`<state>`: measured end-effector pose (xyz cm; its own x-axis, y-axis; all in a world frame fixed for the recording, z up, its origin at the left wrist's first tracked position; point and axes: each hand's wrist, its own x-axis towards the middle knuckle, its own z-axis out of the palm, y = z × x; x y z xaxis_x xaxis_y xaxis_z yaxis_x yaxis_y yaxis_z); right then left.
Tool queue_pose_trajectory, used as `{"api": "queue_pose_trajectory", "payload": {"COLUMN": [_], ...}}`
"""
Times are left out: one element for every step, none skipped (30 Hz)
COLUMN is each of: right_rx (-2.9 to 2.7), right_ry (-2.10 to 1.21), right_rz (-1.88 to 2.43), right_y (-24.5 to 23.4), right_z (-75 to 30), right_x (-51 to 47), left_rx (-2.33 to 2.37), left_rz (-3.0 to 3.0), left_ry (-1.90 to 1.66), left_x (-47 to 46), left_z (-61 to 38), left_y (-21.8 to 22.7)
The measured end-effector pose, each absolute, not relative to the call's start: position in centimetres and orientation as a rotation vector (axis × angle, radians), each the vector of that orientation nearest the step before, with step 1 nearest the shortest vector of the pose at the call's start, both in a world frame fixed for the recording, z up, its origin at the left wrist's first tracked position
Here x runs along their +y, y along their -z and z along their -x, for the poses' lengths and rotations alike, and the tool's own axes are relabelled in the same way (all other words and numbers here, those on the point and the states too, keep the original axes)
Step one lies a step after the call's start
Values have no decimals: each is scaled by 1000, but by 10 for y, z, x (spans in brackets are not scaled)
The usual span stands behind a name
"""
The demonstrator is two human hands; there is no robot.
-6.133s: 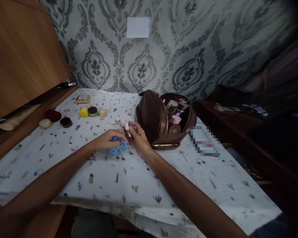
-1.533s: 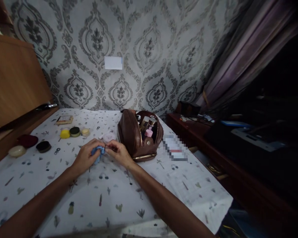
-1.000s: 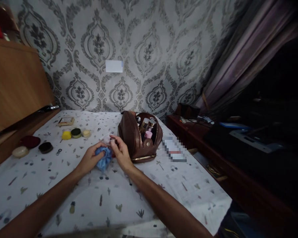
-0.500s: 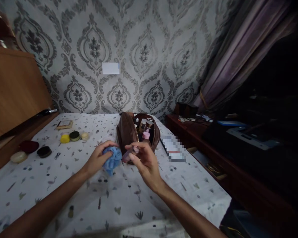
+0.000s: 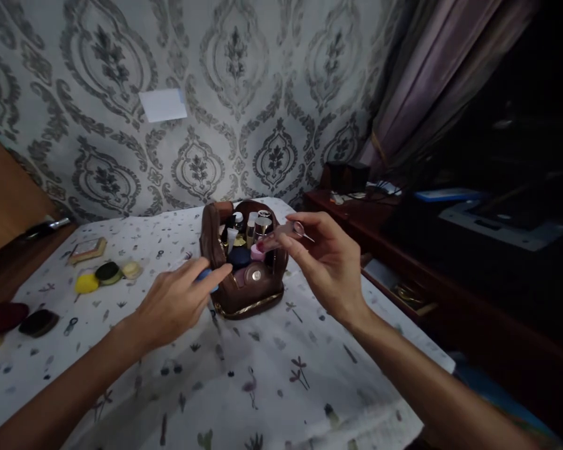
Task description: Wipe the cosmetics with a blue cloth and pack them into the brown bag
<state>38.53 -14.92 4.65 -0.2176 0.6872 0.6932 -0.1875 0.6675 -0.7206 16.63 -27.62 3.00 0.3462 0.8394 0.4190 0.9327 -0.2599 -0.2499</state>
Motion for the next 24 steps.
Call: {"api": "queue_pose_trajectory", "payload": {"right_rx": [-1615,-1632,-1651,-1667,-1685,-1709,-1745,-1790,-1840,-1887,-1925,-1947,-1952,-1944,-1936,-1942,-1968,-2020,-2091,-2170,-2242,-2298,-2339,-2369], "right_ry": [-874,-908,-947,-986,-1019,-1043,-1060,-1067,-1064,-1053,-1040,-1031,-1029,-1042,-1064,-1080,-1076,-1043,-978,-891,-797,-714,-652,-605], "right_rz": [415,405,393,380,369,360,346,325,297,267,241,225,225,239,261,283,304,325,346,373,404,440,473,504], "right_y": [-46,-46,-47,-47,-48,-48,-49,-49,-49,-48,-48,-48,-48,-50,-52,-54,-58,-62,-67,-71,-75,-78,-80,-81], "right_z": [-383,-381,-378,-375,-372,-369,-366,-363,-360,-356,-353,-350,-348,-345,-342,-339,-335,-332,-328,-323,-319,-314,-309,-305], "right_x": [-144,-139,-134,-130,-126,-122,-118,-114,-111,-107,-104,-101,-98,-96,-93,-91,-89,-87,-85,-83,-81,-79,-77,-76], "left_rx": [-1504,-1469,-1450,-1448,-1457,-1470,-1485,-1500,-1514,-1527,-1539,-1546,-1546,-1542,-1537,-1528,-1513,-1495,-1478,-1463,-1452,-1445,-1447,-1448], "left_rz": [2141,2125,2117,2113,2114,2117,2125,2135,2145,2153,2155,2153,2153,2153,2155,2155,2158,2158,2156,2153,2154,2157,2157,2153], "left_ry": [289,305,324,341,355,368,379,388,397,407,416,419,416,413,408,406,406,412,420,424,424,423,419,415], "left_x": [-278,-279,-280,-281,-281,-281,-281,-281,-280,-280,-280,-279,-279,-279,-279,-279,-278,-278,-278,-278,-278,-277,-277,-277], "left_z": [-165,-164,-163,-163,-163,-163,-163,-162,-162,-162,-162,-162,-161,-161,-161,-161,-161,-161,-161,-160,-160,-160,-160,-160], "left_y": [-26,-23,-19,-17,-14,-12,-11,-10,-9,-8,-7,-7,-6,-6,-6,-6,-6,-6,-6,-6,-6,-5,-5,-4]}}
